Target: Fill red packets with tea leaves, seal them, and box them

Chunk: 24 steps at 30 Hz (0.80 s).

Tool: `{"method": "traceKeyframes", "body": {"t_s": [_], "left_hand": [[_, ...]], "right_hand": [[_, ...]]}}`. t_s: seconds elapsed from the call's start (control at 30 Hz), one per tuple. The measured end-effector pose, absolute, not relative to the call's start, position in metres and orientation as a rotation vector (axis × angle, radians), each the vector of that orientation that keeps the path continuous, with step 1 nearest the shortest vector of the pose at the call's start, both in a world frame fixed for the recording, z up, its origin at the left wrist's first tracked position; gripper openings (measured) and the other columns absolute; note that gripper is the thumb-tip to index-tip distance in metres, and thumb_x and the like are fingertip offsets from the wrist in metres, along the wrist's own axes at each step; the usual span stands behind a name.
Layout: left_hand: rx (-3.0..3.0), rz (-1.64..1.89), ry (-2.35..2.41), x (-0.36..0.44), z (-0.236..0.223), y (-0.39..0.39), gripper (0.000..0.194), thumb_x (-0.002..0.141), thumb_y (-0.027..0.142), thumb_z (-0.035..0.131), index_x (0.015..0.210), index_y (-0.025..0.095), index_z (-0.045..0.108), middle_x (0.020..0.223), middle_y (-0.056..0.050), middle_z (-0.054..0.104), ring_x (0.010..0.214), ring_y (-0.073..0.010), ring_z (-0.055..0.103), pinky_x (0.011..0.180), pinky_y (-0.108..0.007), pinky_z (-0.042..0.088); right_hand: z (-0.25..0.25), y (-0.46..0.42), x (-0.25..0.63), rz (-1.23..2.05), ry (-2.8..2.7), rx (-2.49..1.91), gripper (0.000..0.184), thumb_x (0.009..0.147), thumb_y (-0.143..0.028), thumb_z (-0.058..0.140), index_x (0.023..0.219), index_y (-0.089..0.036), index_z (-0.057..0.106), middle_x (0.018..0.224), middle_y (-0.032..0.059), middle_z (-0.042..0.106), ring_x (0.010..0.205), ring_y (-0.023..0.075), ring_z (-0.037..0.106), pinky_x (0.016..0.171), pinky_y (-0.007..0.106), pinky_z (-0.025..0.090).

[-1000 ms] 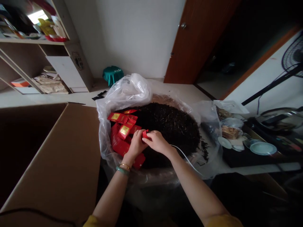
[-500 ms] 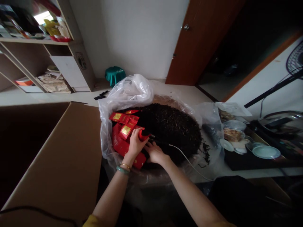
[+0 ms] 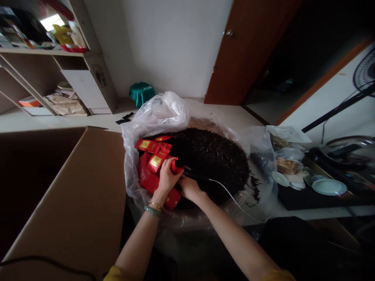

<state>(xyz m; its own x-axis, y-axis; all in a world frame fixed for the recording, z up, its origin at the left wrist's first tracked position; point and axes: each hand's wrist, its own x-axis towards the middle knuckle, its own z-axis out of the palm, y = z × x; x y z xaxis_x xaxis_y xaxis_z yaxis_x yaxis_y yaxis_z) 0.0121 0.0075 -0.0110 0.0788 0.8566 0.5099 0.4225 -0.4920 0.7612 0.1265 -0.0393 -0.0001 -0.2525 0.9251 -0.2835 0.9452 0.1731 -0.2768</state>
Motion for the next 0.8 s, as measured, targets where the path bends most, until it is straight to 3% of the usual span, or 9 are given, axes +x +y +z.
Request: {"method": "traceKeyframes", "body": {"t_s": [0.1,0.23,0.33,0.4,0.47,0.53,0.63,0.7,0.8], "left_hand": [[1.940,1.405,1.267,0.012,-0.011,0.008,0.047,0.066,0.018,0.075,0.109,0.021,0.056,0.103,-0.007,0.062,0.104,-0.0251,0.059,0.092,-0.044,0.049],[1.936,1.407,1.254,0.012,-0.011,0.008,0.046,0.066,0.018,0.074,0.108,0.021,0.056,0.102,-0.006,0.063,0.103,-0.0249,0.058,0.093,-0.045,0.049],[1.939,1.405,1.245,0.012,-0.011,0.007,0.046,0.066,0.017,0.074,0.108,0.021,0.056,0.104,-0.007,0.062,0.102,-0.0245,0.059,0.092,-0.044,0.049],[1.951,1.393,1.229,0.013,-0.011,0.007,0.045,0.067,0.018,0.073,0.108,0.021,0.055,0.105,-0.007,0.062,0.101,-0.0239,0.059,0.091,-0.043,0.050],[1.961,1.391,1.207,0.012,-0.012,0.007,0.045,0.068,0.019,0.072,0.109,0.020,0.055,0.105,-0.007,0.062,0.100,-0.0236,0.059,0.090,-0.042,0.050],[1.970,1.391,1.194,0.012,-0.012,0.007,0.045,0.068,0.020,0.072,0.110,0.020,0.055,0.105,-0.007,0.061,0.099,-0.0234,0.059,0.089,-0.042,0.050],[1.991,1.380,1.193,0.011,-0.013,0.007,0.045,0.068,0.020,0.072,0.110,0.020,0.055,0.103,-0.006,0.061,0.097,-0.0228,0.059,0.088,-0.041,0.051],[2.006,1.378,1.186,0.010,-0.014,0.008,0.046,0.067,0.019,0.071,0.110,0.020,0.055,0.102,-0.007,0.060,0.095,-0.0226,0.059,0.086,-0.040,0.051],[2.023,1.378,1.174,0.010,-0.016,0.007,0.048,0.065,0.017,0.071,0.110,0.019,0.055,0.102,-0.008,0.058,0.095,-0.0227,0.058,0.085,-0.038,0.051]], "right_hand": [[0.005,-0.043,0.140,-0.712,2.375,2.033,0.044,0.070,-0.019,0.065,0.114,-0.024,0.063,0.115,0.0083,0.066,0.098,0.0241,0.065,0.077,0.029,0.050],[0.012,-0.049,0.169,-0.924,2.479,2.308,0.027,0.071,-0.017,0.062,0.098,-0.019,0.068,0.096,0.0054,0.073,0.090,0.0215,0.068,0.079,0.029,0.051],[0.027,-0.051,0.187,-1.239,2.506,2.456,0.023,0.071,-0.022,0.060,0.093,-0.019,0.068,0.085,0.0018,0.072,0.070,0.0164,0.066,0.057,0.024,0.053],[0.042,-0.051,0.192,-1.423,2.475,2.524,0.027,0.070,-0.027,0.060,0.095,-0.019,0.066,0.081,0.0008,0.070,0.060,0.0142,0.062,0.042,0.020,0.048],[0.058,-0.049,0.190,-1.467,2.519,2.583,0.030,0.070,-0.030,0.061,0.097,-0.019,0.066,0.080,0.0010,0.068,0.057,0.0132,0.060,0.038,0.019,0.046],[0.072,-0.046,0.184,-1.359,2.646,2.612,0.028,0.072,-0.030,0.061,0.097,-0.018,0.067,0.080,0.0016,0.068,0.058,0.0129,0.060,0.043,0.021,0.049],[0.087,-0.040,0.169,-0.992,2.854,2.565,0.021,0.075,-0.023,0.061,0.094,-0.019,0.068,0.085,0.0027,0.069,0.069,0.0147,0.063,0.062,0.026,0.054],[0.092,-0.037,0.160,-0.766,2.895,2.466,0.020,0.075,-0.016,0.063,0.093,-0.020,0.069,0.087,0.0034,0.068,0.079,0.0161,0.064,0.075,0.027,0.052],[0.094,-0.032,0.149,-0.622,2.771,2.328,0.025,0.076,-0.012,0.064,0.098,-0.022,0.070,0.090,0.0041,0.067,0.085,0.0167,0.064,0.080,0.026,0.048]]}}
